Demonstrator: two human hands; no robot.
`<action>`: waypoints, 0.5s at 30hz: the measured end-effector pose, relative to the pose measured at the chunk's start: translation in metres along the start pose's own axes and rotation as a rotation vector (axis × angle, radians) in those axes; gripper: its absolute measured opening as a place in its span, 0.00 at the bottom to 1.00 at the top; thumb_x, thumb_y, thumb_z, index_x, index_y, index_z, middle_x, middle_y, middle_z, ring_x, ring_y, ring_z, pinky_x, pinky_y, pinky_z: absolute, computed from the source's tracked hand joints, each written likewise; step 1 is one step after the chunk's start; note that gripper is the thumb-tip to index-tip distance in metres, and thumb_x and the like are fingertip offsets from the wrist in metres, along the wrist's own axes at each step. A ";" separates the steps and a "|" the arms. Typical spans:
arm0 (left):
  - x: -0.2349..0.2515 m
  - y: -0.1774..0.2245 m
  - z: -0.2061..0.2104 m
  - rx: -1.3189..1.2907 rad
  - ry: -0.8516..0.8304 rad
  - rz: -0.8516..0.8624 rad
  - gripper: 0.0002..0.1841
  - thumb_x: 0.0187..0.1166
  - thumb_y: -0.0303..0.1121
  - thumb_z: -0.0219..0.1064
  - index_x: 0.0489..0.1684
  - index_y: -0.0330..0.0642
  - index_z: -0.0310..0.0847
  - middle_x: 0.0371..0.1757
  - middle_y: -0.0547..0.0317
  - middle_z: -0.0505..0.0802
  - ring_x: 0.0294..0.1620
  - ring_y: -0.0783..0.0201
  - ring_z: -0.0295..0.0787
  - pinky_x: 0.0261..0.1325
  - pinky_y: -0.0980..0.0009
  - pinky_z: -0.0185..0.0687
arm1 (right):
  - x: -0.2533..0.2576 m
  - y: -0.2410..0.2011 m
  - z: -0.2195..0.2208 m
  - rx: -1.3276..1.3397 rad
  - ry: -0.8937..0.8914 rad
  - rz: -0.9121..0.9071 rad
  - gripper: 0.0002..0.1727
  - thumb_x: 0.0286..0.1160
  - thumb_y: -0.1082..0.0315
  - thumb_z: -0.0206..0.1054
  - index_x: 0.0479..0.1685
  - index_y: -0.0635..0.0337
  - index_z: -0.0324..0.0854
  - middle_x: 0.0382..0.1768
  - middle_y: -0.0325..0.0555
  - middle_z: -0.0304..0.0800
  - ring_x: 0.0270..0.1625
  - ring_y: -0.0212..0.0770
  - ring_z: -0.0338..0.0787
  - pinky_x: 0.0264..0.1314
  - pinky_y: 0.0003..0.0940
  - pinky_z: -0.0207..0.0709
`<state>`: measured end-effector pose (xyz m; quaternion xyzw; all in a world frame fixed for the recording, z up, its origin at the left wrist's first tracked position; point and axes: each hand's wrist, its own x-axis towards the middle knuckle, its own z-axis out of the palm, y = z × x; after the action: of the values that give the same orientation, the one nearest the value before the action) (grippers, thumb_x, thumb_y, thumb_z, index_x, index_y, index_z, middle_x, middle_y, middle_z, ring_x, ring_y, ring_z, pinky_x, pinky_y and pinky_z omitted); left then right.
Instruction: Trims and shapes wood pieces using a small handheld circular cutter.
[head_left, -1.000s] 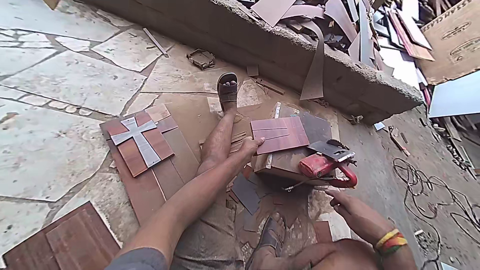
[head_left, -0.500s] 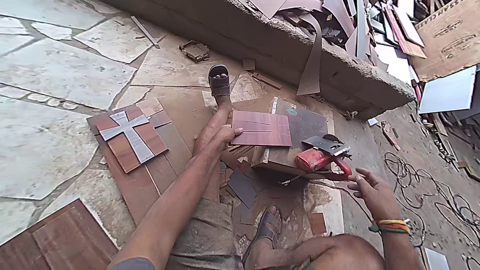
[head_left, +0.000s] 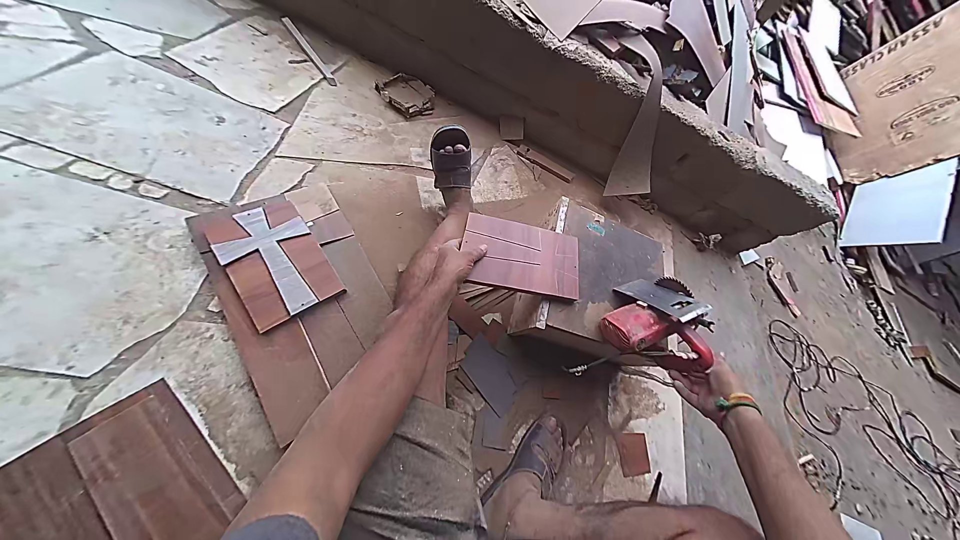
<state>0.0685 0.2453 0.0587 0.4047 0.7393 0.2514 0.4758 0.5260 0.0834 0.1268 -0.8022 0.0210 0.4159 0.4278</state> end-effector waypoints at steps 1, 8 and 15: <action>0.011 -0.005 0.003 -0.048 -0.015 -0.008 0.31 0.67 0.60 0.79 0.61 0.47 0.89 0.54 0.54 0.96 0.58 0.58 0.94 0.66 0.50 0.87 | 0.001 0.006 0.007 0.106 -0.029 0.014 0.40 0.89 0.32 0.35 0.76 0.57 0.68 0.60 0.61 0.87 0.52 0.54 0.91 0.47 0.49 0.85; 0.010 -0.008 0.008 -0.140 -0.113 -0.055 0.37 0.56 0.44 0.90 0.66 0.37 0.83 0.55 0.47 0.94 0.56 0.56 0.94 0.64 0.55 0.88 | 0.017 0.008 0.035 0.823 -0.044 -0.033 0.30 0.87 0.36 0.39 0.72 0.49 0.63 0.58 0.51 0.78 0.56 0.46 0.85 0.54 0.46 0.85; -0.003 -0.001 0.001 -0.122 -0.145 -0.082 0.37 0.58 0.44 0.89 0.69 0.37 0.81 0.58 0.46 0.93 0.58 0.54 0.92 0.66 0.53 0.86 | 0.012 -0.053 0.042 0.458 -0.018 -0.177 0.23 0.90 0.51 0.42 0.64 0.58 0.70 0.49 0.54 0.82 0.47 0.47 0.85 0.47 0.51 0.82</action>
<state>0.0695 0.2424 0.0596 0.3617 0.7023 0.2463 0.5615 0.5273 0.1506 0.1419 -0.6795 0.0407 0.3685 0.6332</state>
